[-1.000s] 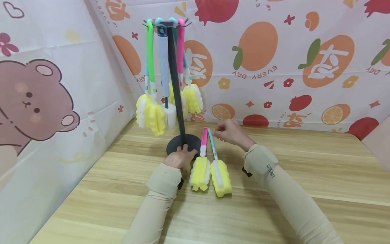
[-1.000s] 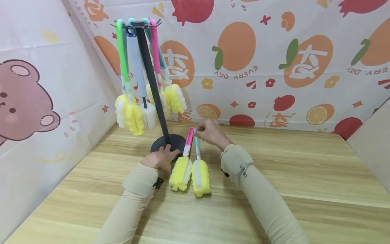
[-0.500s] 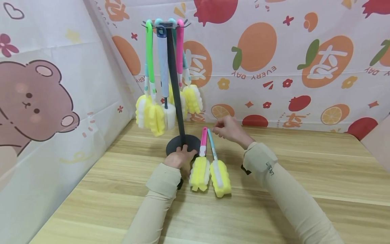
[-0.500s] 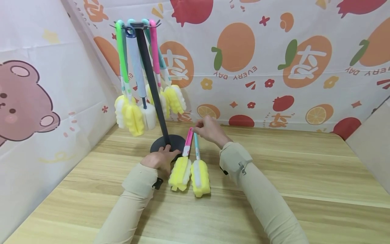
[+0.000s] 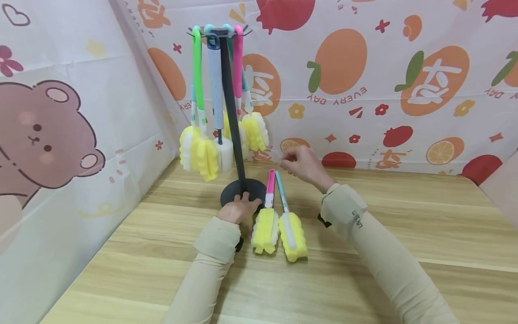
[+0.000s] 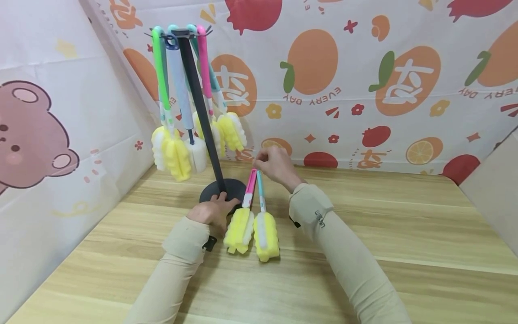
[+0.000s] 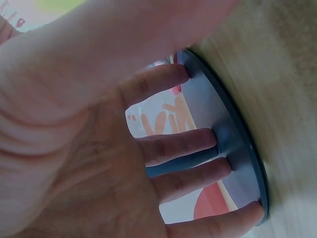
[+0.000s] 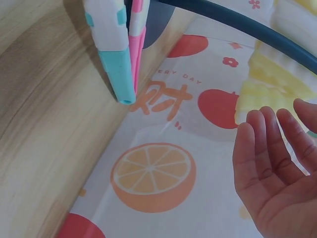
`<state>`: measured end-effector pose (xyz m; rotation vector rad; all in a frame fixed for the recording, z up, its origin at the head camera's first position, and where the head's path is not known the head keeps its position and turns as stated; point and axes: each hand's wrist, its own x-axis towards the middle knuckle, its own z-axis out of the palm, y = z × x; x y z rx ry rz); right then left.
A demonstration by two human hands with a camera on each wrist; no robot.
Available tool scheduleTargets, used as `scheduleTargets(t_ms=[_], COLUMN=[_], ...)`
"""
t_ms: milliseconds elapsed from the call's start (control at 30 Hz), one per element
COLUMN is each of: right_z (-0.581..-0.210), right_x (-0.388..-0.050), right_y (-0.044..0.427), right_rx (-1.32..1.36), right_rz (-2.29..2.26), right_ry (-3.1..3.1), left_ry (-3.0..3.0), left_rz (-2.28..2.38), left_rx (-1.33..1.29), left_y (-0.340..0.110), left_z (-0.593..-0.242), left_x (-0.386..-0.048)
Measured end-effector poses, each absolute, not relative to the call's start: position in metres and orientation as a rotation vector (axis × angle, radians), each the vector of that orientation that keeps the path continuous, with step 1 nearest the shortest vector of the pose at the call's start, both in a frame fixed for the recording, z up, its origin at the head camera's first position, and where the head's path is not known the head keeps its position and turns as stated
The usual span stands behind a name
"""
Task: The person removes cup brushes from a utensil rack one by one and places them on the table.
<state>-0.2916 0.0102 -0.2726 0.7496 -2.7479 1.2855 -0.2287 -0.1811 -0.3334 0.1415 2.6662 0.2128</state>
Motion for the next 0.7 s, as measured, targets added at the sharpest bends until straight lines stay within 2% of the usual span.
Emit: scheduleTargets(t_ms=[333,700], right_z=[-0.266,-0.251], right_x=[-0.296,-0.293], right_y=[0.005,-0.001], right_rx=[0.825,0.729], right_rz=[1.298,1.365], right_ry=[-2.601,-2.655], left_ry=[2.672,2.678], left_rz=[0.212,0.187], left_rx=[0.143,0.134], left_y=[-0.181,-0.181], left_z=[-0.334,-0.335], left_x=[-0.229,-0.228])
